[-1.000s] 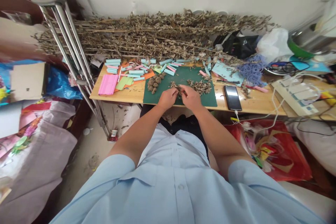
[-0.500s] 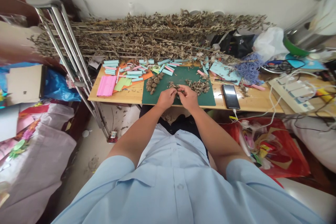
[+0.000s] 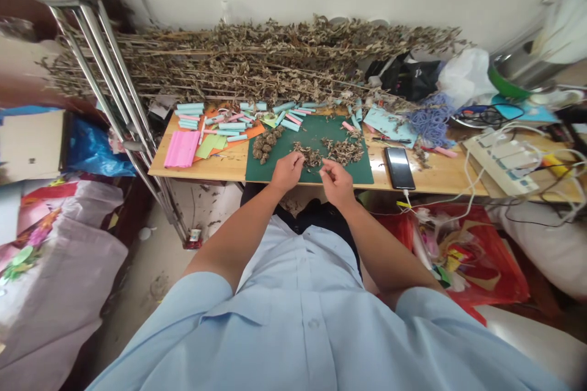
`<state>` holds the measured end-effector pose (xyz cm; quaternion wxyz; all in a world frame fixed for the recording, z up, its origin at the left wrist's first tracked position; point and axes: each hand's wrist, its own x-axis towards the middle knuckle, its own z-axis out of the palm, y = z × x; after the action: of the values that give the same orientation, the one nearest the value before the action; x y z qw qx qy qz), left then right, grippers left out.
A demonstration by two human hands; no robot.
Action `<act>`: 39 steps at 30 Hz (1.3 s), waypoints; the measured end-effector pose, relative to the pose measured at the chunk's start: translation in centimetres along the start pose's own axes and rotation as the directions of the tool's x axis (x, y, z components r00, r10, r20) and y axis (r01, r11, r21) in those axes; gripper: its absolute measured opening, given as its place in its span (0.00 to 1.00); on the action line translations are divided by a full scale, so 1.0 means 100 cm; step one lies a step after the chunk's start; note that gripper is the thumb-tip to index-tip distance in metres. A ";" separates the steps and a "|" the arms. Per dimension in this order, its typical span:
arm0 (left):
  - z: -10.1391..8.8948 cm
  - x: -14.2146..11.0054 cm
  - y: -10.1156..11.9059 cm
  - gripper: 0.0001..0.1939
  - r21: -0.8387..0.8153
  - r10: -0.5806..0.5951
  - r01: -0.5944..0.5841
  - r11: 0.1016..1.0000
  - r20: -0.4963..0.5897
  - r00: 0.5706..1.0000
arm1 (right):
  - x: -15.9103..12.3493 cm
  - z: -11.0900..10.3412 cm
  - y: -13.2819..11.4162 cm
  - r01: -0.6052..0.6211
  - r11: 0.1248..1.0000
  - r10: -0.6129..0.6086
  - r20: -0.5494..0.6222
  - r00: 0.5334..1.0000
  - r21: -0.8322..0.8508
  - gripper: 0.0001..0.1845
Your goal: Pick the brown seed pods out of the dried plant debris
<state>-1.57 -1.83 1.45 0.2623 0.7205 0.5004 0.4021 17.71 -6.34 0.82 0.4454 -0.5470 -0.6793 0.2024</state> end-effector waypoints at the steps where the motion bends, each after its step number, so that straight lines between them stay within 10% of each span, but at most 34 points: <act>1: -0.001 0.000 0.001 0.13 -0.003 -0.006 0.006 1.000 -0.001 1.000 | -0.008 -0.002 0.000 0.023 1.000 -0.023 0.040 0.999 -0.006 0.21; 8: -0.003 0.000 0.004 0.13 -0.040 -0.019 0.019 0.999 -0.013 1.000 | -0.035 -0.010 0.004 0.121 0.982 -0.103 0.126 0.987 -0.143 0.17; 22: 0.001 0.000 -0.002 0.12 -0.011 -0.005 0.005 1.000 -0.040 0.999 | 0.029 0.027 -0.003 0.321 0.896 -0.228 0.301 0.926 -0.308 0.20; 39: 0.001 0.000 0.001 0.11 -0.010 -0.019 0.019 1.000 -0.018 1.000 | 0.068 -0.025 0.027 0.175 0.750 -0.022 0.239 0.971 -0.638 0.10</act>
<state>-1.41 -1.81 1.46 0.2650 0.7107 0.5076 0.4087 21.28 0.30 2.71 0.1592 -0.6058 -0.7794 -0.0136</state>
